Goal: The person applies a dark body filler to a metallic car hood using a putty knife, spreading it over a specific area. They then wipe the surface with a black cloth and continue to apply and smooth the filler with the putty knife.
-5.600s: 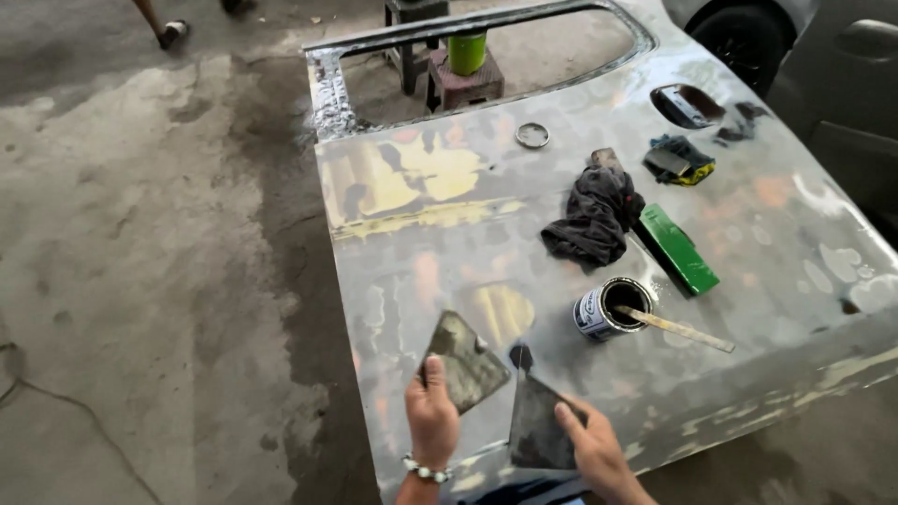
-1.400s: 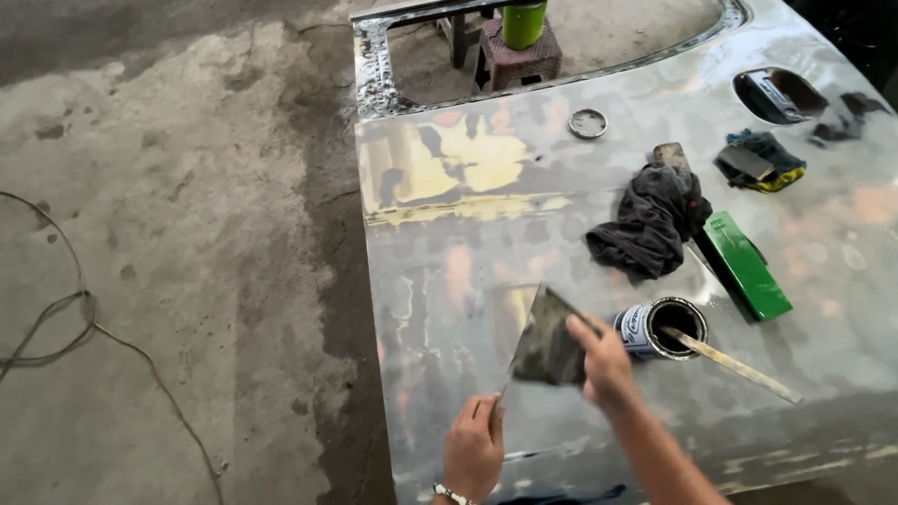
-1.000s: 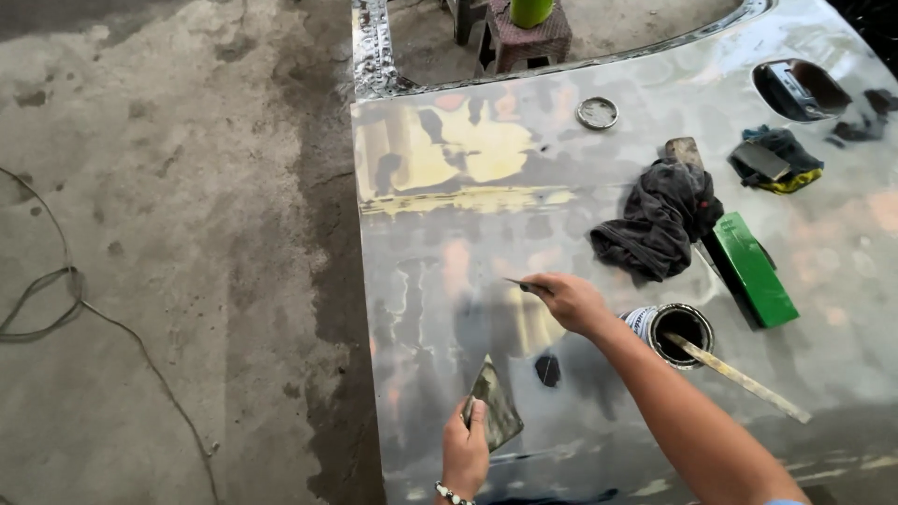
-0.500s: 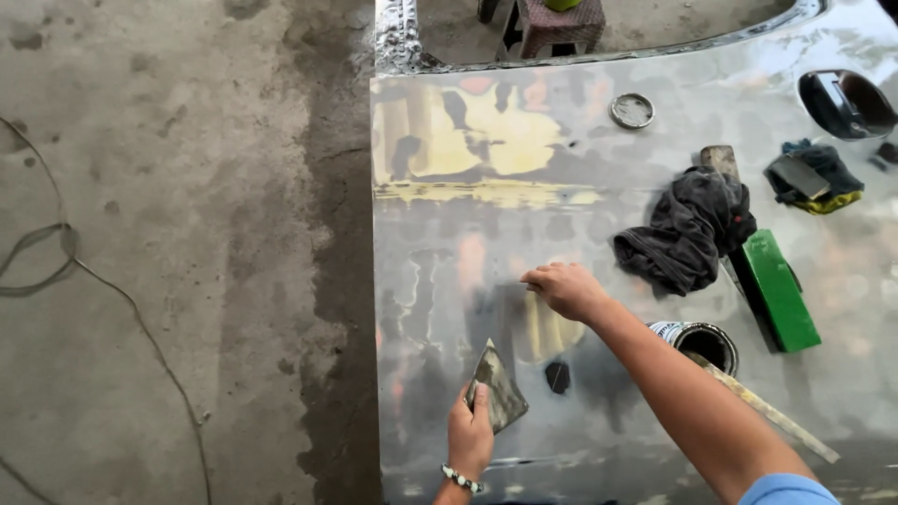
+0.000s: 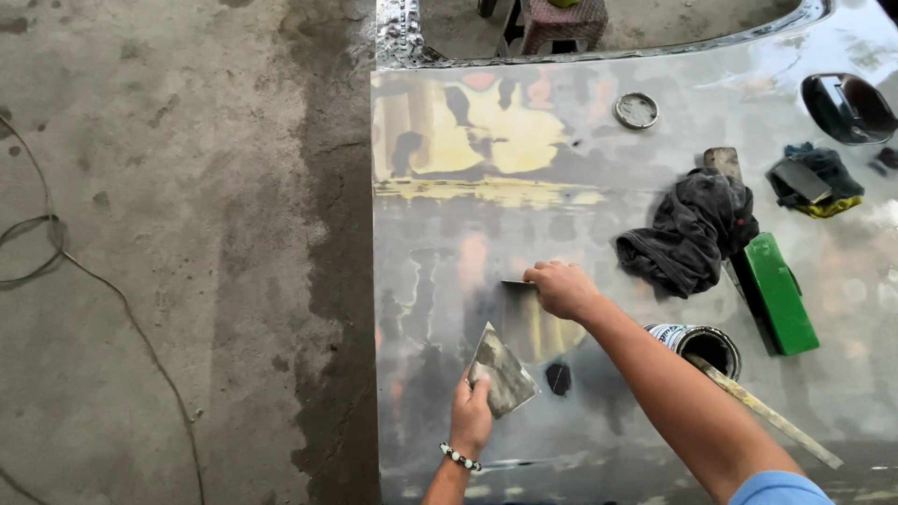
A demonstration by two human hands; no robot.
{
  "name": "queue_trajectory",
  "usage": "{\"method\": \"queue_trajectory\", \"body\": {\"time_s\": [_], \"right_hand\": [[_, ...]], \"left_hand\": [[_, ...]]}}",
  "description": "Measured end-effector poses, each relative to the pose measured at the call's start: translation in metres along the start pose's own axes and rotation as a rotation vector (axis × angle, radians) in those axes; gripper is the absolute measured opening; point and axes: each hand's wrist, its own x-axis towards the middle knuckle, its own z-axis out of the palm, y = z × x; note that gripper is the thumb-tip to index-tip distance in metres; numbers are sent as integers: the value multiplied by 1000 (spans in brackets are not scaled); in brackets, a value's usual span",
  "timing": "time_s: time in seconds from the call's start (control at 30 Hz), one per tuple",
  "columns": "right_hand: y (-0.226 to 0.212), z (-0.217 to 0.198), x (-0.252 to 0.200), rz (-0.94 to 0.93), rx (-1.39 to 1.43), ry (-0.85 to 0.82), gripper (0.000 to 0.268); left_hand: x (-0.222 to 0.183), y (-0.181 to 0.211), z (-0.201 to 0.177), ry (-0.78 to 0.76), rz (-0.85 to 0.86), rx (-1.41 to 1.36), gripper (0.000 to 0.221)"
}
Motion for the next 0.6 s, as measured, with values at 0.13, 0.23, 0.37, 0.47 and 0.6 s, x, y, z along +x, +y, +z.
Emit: {"method": "queue_trajectory", "body": {"time_s": [0.13,0.23,0.37,0.47,0.6], "right_hand": [[5,10,-3,8,72,43,32],[2,19,-9,-6,103,97,34],[-8,26,-22,18,140,183,37],[-12,35,-29,9,123,263,39],[-14,52,-35,-49,136,423,42]], "left_hand": [[-1,11,2,-32,119,44,47],[-10,46,4,1,146,153,64],[-5,33,2,-2,172,213,72],[-6,21,-3,-23,248,232,65],[-14,33,-4,-26,242,211,63]]}}
